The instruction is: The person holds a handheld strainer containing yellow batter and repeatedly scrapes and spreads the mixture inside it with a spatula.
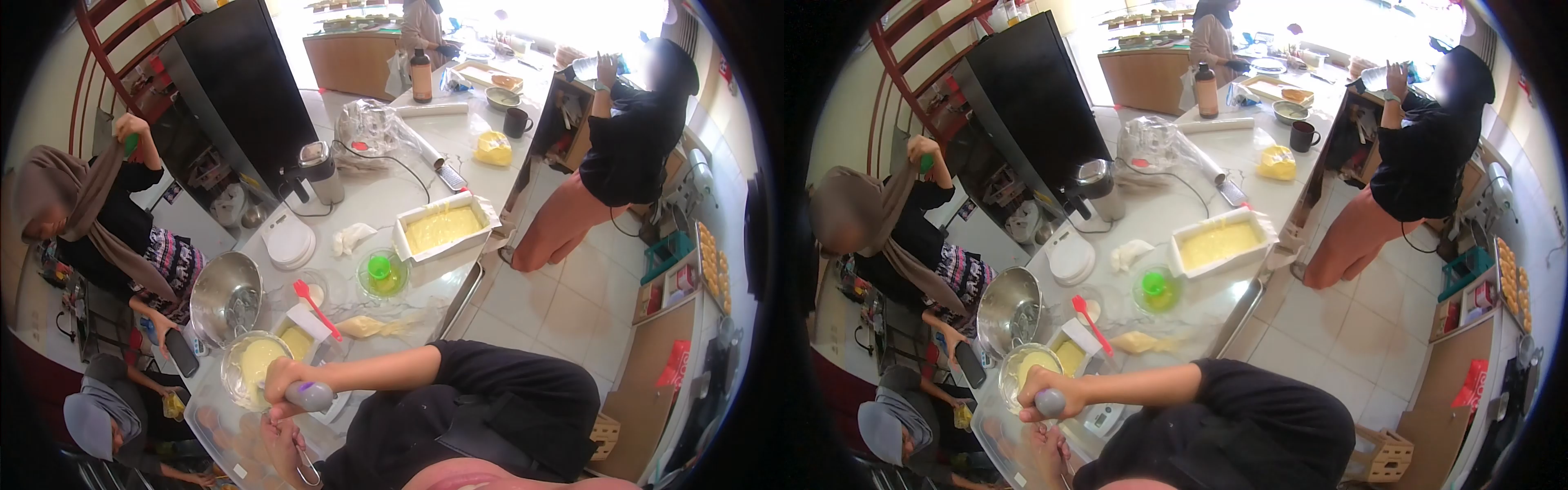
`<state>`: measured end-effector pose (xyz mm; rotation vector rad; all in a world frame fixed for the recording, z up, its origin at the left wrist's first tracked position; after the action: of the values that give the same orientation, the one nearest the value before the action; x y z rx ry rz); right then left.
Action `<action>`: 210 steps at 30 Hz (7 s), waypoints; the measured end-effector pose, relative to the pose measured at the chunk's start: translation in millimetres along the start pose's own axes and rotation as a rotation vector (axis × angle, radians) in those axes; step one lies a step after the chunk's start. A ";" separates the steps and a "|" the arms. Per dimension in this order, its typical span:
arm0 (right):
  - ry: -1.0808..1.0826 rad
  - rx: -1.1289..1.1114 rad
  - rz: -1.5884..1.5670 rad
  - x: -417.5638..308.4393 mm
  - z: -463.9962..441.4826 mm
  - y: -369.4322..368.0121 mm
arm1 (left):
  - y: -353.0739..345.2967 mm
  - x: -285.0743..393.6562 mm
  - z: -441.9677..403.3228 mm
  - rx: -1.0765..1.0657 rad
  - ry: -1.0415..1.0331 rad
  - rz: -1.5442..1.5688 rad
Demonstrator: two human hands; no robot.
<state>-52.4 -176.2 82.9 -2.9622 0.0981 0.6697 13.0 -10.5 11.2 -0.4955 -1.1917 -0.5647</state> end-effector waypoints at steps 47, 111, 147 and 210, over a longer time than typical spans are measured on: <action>0.018 -0.050 0.117 -17.0 -14.9 -18.2 | 3.3 -8.5 -3.3 -0.097 -0.047 -0.024; -0.091 0.048 0.136 -12.2 -18.8 12.6 | -20.3 -2.0 -6.1 -0.019 -0.047 -0.030; -0.103 0.161 0.018 -3.5 -33.2 6.5 | 3.7 11.4 9.2 -0.045 -0.029 -0.058; -0.119 0.140 0.078 16.1 -60.7 -3.1 | 3.3 9.7 -5.7 -0.009 0.030 -0.097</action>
<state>-11.8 -180.7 130.7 -2.7901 0.2415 0.8109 21.7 -13.0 18.6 -0.4373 -1.1900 -0.6586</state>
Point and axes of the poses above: each hand's wrist, its own z-axis away from the middle knuckle, its own y-axis out of the back of the hand, x = y × z, the point moved 2 cm from there along -z, towards the middle knuckle, and after that the axes turned 2 degrees about y, right-handed, at the moved point
